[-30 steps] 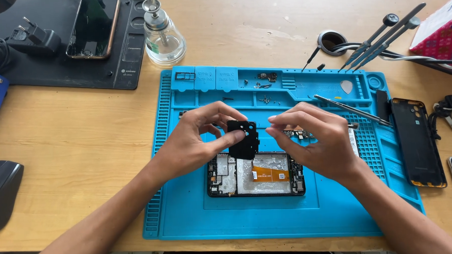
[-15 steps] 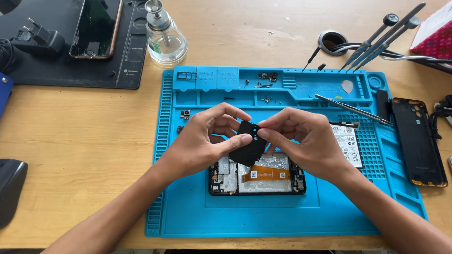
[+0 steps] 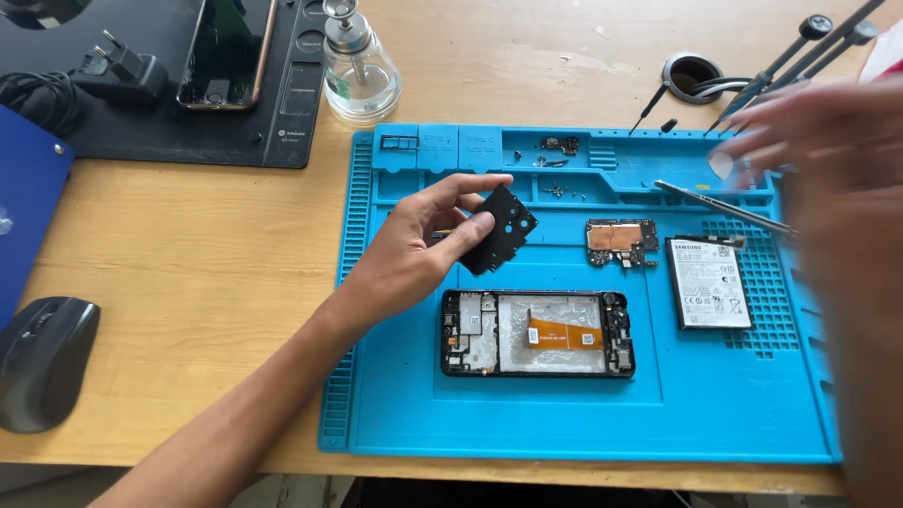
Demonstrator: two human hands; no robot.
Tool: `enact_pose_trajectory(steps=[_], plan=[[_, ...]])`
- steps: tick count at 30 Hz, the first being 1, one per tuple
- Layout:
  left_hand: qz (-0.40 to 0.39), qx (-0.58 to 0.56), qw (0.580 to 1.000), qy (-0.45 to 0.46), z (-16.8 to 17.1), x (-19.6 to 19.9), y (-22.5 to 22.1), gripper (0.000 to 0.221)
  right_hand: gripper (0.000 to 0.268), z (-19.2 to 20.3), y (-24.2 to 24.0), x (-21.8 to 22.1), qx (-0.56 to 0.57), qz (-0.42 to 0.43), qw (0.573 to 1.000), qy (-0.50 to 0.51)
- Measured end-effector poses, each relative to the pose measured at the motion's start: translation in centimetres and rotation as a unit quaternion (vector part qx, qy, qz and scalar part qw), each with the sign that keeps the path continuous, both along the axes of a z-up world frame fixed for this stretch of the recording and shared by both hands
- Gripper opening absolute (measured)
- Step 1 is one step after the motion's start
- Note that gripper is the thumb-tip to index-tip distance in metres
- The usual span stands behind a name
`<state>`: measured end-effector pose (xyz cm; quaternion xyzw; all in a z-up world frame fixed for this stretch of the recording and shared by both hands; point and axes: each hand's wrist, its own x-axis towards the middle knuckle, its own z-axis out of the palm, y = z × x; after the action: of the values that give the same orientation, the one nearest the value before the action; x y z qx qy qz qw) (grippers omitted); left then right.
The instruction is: The person handles a disassembled smartphone, peeling back a protective film from the screen assembly and manipulating the internal ribbon cable. They then pick up a black internal component and wipe it with a white cloth.
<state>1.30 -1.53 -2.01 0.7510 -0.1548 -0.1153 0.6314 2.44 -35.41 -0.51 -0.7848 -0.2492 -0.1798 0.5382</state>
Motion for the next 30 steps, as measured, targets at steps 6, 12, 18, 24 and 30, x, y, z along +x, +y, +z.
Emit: enact_pose_trajectory(steps=[6, 12, 18, 24, 30], plan=[[-0.008, 0.100, 0.976, -0.194, 0.2, -0.9, -0.2, 0.037, 0.022, -3.1, -12.3, -5.9, -0.026, -0.061, 0.994, 0.084], [-0.059, 0.173, 0.951, -0.249, -2.2, -0.4, -0.3, 0.040, 0.018, -13.6, -24.5, -25.5, -0.058, -0.124, 0.977, 0.161], [-0.045, 0.188, 0.930, -0.312, -1.9, -1.5, -1.0, 0.046, 0.022, -14.2, -24.5, -38.3, -0.080, -0.195, 0.949, 0.235], [-0.048, 0.219, 0.929, -0.294, -2.1, -1.1, -0.2, 0.049, 0.020, -10.3, -16.1, -37.2, -0.275, -0.374, 0.866, 0.187], [-0.053, 0.229, 0.925, -0.298, -1.2, -1.4, 0.4, 0.062, 0.017, -14.3, -20.9, -36.2, -0.402, -0.403, 0.820, 0.057]])
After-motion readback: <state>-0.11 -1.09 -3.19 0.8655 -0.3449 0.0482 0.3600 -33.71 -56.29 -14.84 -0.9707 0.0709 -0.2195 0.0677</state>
